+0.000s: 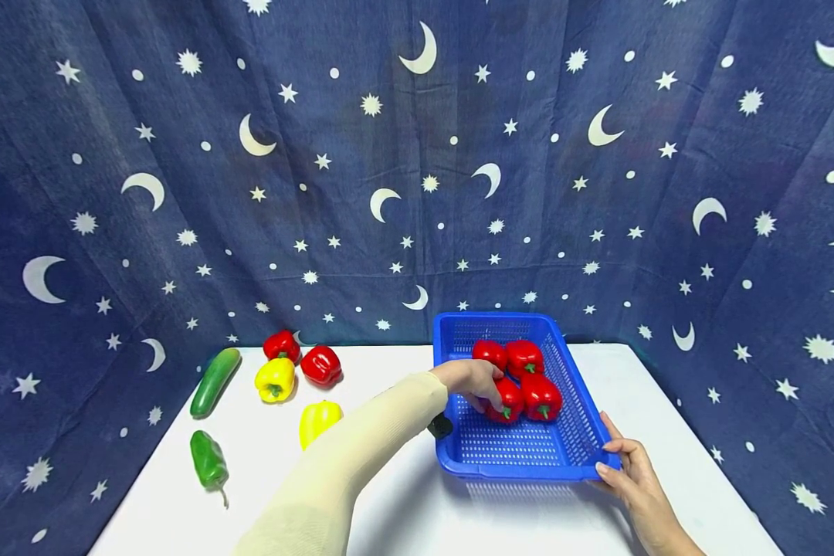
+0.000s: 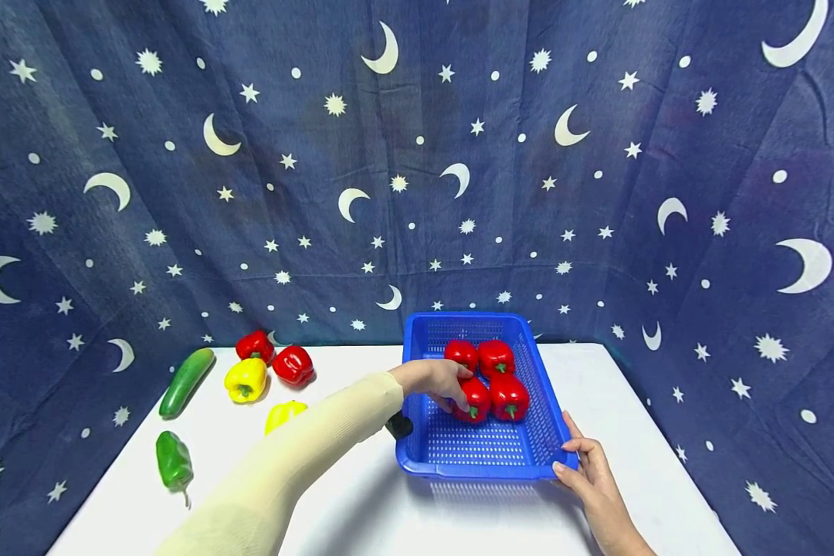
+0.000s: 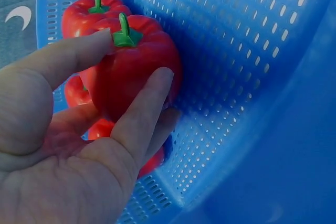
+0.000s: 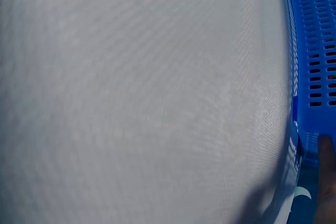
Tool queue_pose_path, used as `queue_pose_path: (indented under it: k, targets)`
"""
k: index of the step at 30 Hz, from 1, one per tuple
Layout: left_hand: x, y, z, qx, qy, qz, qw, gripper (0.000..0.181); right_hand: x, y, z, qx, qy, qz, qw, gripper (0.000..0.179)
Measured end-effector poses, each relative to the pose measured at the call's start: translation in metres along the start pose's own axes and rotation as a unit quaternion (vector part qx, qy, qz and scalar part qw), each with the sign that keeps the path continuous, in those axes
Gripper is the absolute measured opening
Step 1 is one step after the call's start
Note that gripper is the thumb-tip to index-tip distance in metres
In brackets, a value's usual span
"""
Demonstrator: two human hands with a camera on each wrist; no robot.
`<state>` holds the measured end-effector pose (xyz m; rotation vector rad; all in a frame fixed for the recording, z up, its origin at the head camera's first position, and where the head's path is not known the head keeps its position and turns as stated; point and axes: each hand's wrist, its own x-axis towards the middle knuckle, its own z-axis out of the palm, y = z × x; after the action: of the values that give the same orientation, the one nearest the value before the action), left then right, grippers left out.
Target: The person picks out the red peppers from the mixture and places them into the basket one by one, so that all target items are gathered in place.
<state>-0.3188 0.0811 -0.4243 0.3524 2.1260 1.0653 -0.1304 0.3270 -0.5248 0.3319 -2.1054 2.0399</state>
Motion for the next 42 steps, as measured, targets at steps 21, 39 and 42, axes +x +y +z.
queue_pose_path:
  k: [21,39,42]
  targets:
    - [-0.009,0.004,-0.003,0.027,0.017,0.001,0.9995,0.069,-0.001,0.001,0.001,-0.008,-0.002,0.003,1.0,0.023]
    - [-0.019,0.009,-0.004,0.095,0.056,0.005,0.9939,0.074,0.001,-0.001,0.001,-0.001,-0.011,0.002,0.9999,0.023]
    - [-0.019,0.009,-0.008,0.101,0.057,0.01,0.9932,0.074,0.0,-0.001,-0.001,0.001,-0.013,0.002,0.9999,0.022]
